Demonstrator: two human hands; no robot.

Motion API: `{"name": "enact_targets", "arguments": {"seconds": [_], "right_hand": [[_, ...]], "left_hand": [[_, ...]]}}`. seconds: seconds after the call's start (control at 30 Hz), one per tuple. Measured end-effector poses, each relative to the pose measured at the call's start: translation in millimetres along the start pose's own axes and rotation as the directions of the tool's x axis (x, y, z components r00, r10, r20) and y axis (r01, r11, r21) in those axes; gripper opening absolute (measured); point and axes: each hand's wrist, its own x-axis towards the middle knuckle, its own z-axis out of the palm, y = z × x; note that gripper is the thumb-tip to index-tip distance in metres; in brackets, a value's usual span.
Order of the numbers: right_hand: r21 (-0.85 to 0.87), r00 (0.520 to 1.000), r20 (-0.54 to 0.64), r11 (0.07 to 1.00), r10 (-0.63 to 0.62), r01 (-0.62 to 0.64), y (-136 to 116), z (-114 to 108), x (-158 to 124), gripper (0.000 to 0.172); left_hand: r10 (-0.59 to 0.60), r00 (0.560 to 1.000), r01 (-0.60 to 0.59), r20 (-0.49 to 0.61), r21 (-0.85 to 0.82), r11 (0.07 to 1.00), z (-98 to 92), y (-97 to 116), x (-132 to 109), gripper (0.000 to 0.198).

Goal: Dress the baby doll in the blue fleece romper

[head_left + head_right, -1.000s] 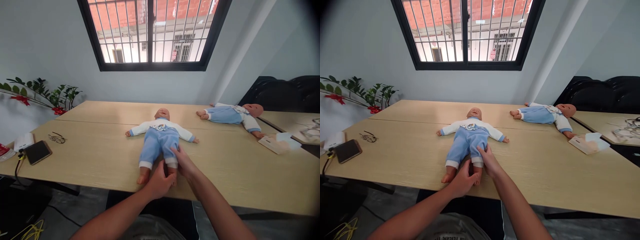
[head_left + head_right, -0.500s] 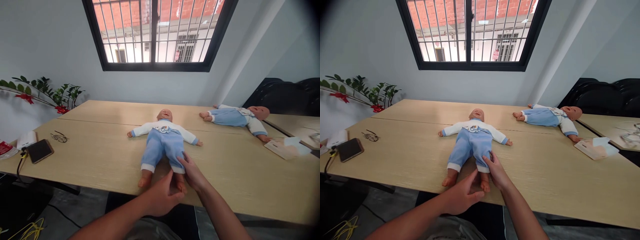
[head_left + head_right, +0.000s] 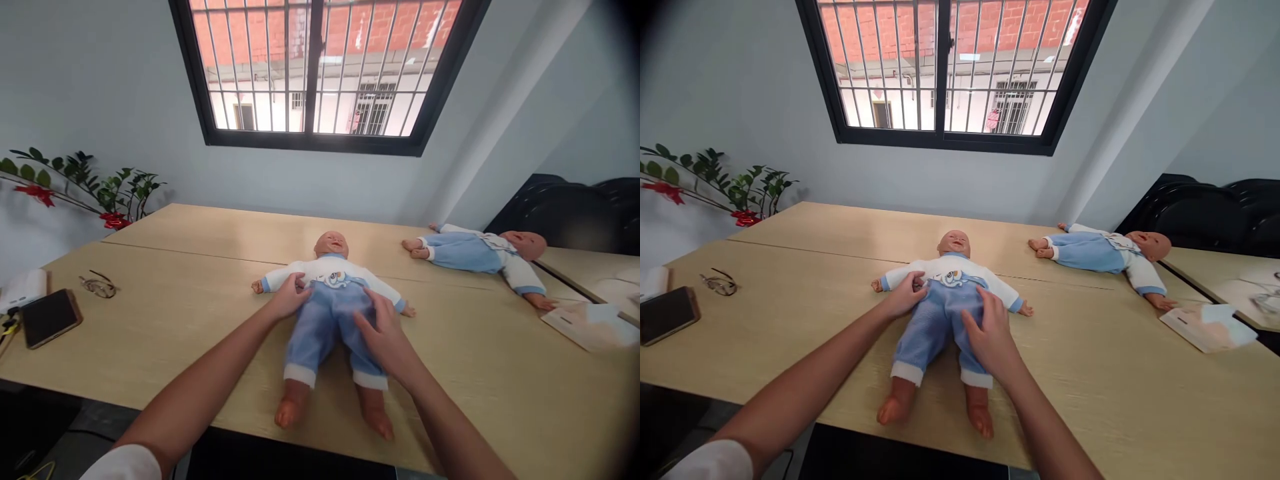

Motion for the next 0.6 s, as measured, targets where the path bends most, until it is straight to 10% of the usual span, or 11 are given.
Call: {"name": "enact_targets", "arguments": {"seconds": [0.13,0.3,0.47,0.6], "right_hand": [[-0.271,0.944,0.222,0.915,-0.243,0.299,-31,27,47,0.048],[-0.499,0.831,0.512,0.711,-0.219,0.495,-39,46,83,0.028],[-0.581,0.840,0.495,0.634,-0.221,0.510,-37,32,74,0.056],[-0.644,0.853,0.486,0.583,-0.189,0.496,-47,19,64,0.040]], "left_hand": [[0.042,0.999,-0.041,-0.022,0.078,0.996,22.9,-6,-16,0.057],[0.021,0.994,-0.031,0.107,0.090,0.996,11.5,-2,-18,0.040],[0.145,0.957,-0.161,0.253,0.046,0.986,-10.0,4,-20,0.035],[0.175,0.925,-0.200,0.337,0.043,0.979,-15.4,10,-25,0.035]]}}
